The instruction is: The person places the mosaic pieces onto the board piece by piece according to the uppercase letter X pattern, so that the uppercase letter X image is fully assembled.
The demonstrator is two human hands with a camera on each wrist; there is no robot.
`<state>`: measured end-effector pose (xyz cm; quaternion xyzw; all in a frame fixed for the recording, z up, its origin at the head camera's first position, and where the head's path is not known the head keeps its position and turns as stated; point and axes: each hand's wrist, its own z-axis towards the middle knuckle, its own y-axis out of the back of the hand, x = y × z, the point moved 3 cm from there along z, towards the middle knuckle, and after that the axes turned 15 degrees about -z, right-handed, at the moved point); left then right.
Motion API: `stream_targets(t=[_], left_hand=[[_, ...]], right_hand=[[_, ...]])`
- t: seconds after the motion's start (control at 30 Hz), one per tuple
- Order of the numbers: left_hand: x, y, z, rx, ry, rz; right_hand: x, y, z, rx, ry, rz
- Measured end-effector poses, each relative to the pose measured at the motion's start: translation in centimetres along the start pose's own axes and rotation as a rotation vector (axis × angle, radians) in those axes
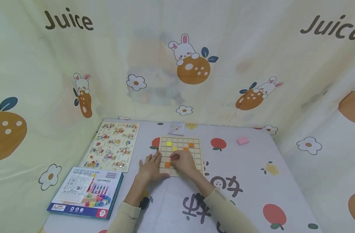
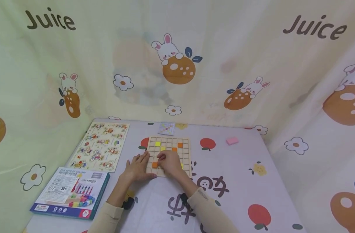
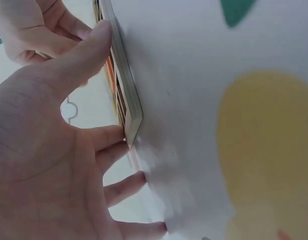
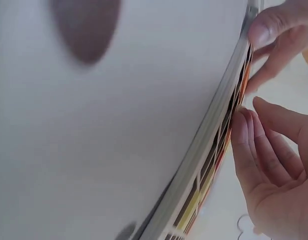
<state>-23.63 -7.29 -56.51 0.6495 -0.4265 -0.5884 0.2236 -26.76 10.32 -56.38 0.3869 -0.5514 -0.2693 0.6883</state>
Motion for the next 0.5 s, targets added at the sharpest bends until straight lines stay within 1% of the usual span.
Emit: stream_targets(t=[0.1, 0.23, 0.3, 0.4, 0.5], left_hand=[[0.2, 0.1, 0.1, -0.016, -0.003, -0.030], [0.7, 0.2, 0.3, -0.021, 0.006, -0.068], [0.9, 0.4, 0.5, -0.035, 0.007, -0.068], [1.2, 0.9, 1.0, -0.085, -0.020, -0.060], [1.1, 1.8, 1.4, -0.149, -0.052, -0.073]], right_hand=[[-0.8, 0.6, -0.1, -0.049, -0.018, -0.017], [-1.9, 1.7, -0.1, -0.085, -0.077, -0.038], [-2.4, 2.3, -0.1, -0.101, -0.105, -0.053], [-3.1, 3.3, -0.1, -0.131, -0.134, -0.077], [-3.9, 4.1, -0.2, -0.152, -0.153, -0.099]])
